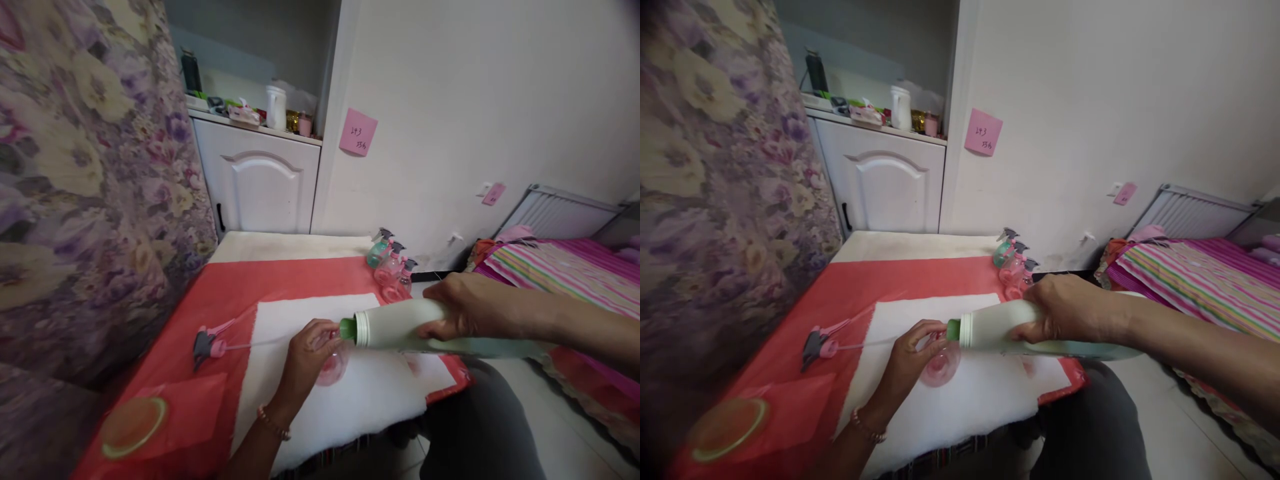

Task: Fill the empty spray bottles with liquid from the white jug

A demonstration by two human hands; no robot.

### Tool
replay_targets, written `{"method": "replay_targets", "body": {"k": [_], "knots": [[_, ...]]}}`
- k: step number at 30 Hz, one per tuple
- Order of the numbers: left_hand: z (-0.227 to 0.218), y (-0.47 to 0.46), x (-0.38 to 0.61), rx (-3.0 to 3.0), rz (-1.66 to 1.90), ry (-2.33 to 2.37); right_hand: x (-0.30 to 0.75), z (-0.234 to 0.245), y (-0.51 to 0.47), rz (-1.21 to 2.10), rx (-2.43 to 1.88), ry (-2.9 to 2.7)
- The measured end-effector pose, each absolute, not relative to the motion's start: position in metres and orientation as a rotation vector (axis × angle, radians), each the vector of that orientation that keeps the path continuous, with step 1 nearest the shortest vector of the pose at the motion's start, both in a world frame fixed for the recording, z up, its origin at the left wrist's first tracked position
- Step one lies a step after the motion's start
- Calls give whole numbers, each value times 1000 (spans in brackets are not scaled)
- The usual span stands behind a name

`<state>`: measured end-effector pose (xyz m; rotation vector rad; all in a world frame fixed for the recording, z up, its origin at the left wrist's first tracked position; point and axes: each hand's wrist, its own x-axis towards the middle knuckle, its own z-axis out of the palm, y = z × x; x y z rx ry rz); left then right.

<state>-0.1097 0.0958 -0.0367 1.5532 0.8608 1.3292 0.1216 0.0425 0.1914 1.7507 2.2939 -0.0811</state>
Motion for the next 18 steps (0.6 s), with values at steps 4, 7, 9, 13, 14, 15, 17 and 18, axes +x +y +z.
{"method": "replay_targets", "body": {"k": [4,7,9,13,14,15,17,18], "knots": [[-36,95,-110,1558,1322,873,122,192,42,-86,1750,2294],[-36,95,-110,1560,1324,882,121,191,43,-82,1748,2305],[-37,96,-111,1559,1330,885,122,191,44,-69,1744,2307],[-38,95,-111,1549,1338,886,124,189,44,-67,1741,2306],[-38,95,-110,1547,1335,883,125,189,44,-73,1738,2309],[-38,95,-110,1543,1332,879,126,189,44,-76,1736,2310],[-37,95,-110,1536,1327,871,127,189,44,-79,1737,2315],[-37,95,-110,1535,1327,871,128,188,45,-79,1737,2317]]}}
